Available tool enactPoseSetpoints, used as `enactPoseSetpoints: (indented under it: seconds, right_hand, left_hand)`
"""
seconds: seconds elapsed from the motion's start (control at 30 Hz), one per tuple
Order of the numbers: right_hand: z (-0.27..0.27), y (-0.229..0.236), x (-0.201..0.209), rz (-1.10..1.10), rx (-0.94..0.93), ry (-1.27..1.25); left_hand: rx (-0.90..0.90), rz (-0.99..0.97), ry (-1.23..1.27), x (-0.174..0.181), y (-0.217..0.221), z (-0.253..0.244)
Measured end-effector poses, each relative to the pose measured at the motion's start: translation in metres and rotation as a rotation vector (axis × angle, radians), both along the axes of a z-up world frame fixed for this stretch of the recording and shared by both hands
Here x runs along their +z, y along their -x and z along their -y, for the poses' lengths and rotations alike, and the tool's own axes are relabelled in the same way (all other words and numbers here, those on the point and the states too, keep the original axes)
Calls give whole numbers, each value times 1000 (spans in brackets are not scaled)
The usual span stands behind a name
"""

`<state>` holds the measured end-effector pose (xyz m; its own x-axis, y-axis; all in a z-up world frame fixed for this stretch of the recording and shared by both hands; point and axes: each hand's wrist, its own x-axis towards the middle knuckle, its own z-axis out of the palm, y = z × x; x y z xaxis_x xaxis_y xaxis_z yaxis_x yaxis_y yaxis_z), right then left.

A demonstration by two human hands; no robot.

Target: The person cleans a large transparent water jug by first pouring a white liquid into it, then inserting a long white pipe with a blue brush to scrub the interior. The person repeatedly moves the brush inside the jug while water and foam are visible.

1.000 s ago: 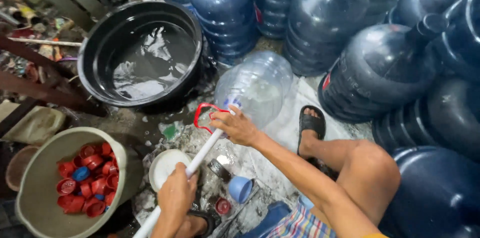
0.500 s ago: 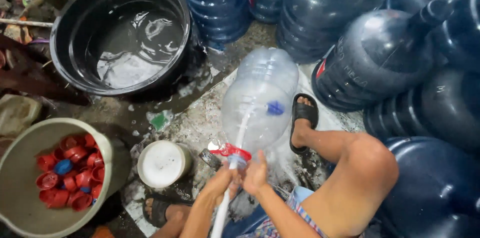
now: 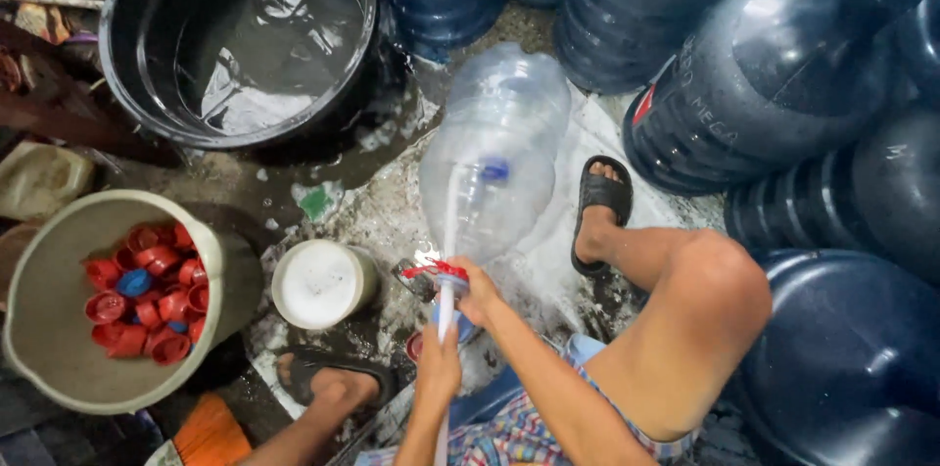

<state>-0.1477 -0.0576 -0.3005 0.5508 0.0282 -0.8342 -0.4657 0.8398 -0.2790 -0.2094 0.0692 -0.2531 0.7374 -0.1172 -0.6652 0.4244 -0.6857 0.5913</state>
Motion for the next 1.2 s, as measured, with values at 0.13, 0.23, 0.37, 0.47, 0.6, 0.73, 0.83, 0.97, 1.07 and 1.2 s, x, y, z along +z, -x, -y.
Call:
enactPoseSetpoints:
  seconds: [0.13,0.23,0.37,0.47,0.6,0.73,0.83,0.97,1.07,1.2]
  right_hand:
    - [4,10,-28,-31,-27,140]
    - [4,12,-48,130,-14,-195]
    - [-13,3,-47,278,-227,-427]
    - [-15,-4,-56,206,-273,-359]
    - [-15,-9,-37,65,-203,-93]
    - [-16,-24,-8,38,-203,-37]
    - [-14,-33,27,-77,-187,88]
    - [-8,-33,28,-58,-188,64]
    - [-11,-32,16,-53,-188,56]
    - [-28,-33,16,49,-39,108]
  left_hand:
    - [265,-243,111,17,-32,26]
    - [351,-560,298,30,-11,6]
    - [467,-538,456,1,13,-10]
    - [504,-481,460,-13,5,-2]
    - [0,8,-209,-4,-3,21]
    - [-81,129,-309,34,-8,26]
    - [-105,115,-299,44,-15,25]
    - [-104,86,-247,47,-12,17]
    - [-74,201,-311,36,3,11]
    - [-58,428,-557,10,7,8]
